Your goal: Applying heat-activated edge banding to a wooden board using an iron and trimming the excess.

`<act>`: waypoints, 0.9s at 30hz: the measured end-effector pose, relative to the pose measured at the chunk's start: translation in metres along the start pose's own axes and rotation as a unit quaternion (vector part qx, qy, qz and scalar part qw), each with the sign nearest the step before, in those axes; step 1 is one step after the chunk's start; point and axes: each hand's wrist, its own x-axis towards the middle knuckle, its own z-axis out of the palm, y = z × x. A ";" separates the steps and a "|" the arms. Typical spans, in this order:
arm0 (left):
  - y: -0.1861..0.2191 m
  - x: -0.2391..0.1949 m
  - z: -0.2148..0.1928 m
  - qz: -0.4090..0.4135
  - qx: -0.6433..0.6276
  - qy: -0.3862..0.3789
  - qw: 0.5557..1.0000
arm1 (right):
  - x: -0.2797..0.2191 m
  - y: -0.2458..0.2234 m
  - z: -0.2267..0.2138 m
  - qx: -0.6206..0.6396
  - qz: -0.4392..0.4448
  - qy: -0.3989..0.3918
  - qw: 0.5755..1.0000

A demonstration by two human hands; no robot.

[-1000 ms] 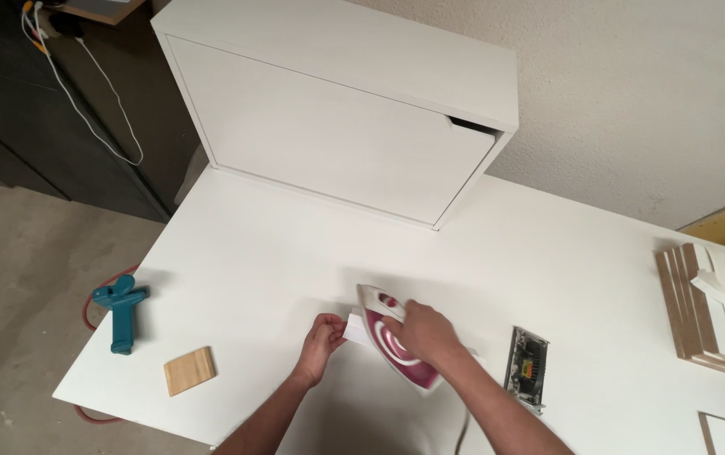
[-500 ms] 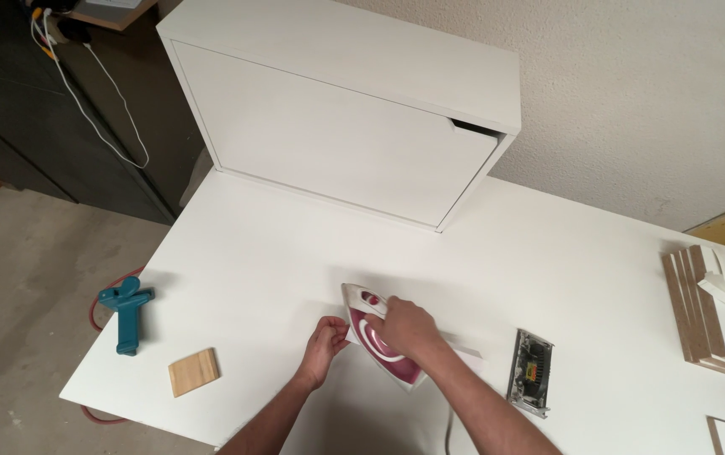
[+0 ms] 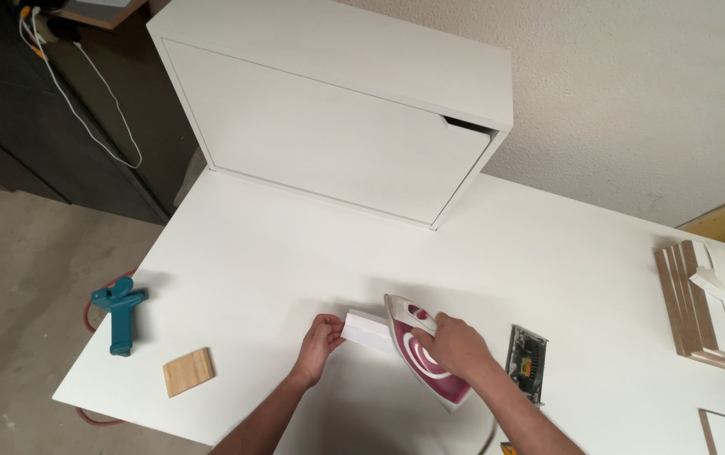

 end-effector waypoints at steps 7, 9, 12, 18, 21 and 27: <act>-0.003 0.001 0.001 0.007 -0.012 0.000 1.000 | 0.000 -0.078 -0.008 -0.002 -0.036 -0.010 0.999; -0.011 0.006 -0.003 -0.007 -0.018 0.012 1.000 | 0.001 -0.098 -0.007 0.002 -0.037 -0.022 0.999; 0.001 -0.004 -0.001 -0.013 -0.036 0.008 0.999 | -0.005 -0.112 -0.013 0.011 -0.041 -0.027 0.999; 0.001 -0.013 -0.003 -0.015 0.086 0.022 0.996 | 0.000 -0.057 -0.002 0.012 -0.024 -0.001 1.000; 0.014 -0.023 0.004 -0.029 0.108 0.019 0.993 | -0.002 -0.031 -0.004 0.015 -0.001 -0.006 1.000; -0.007 -0.008 0.009 -0.010 0.130 -0.018 0.991 | -0.022 -0.003 -0.019 0.046 0.021 -0.005 0.999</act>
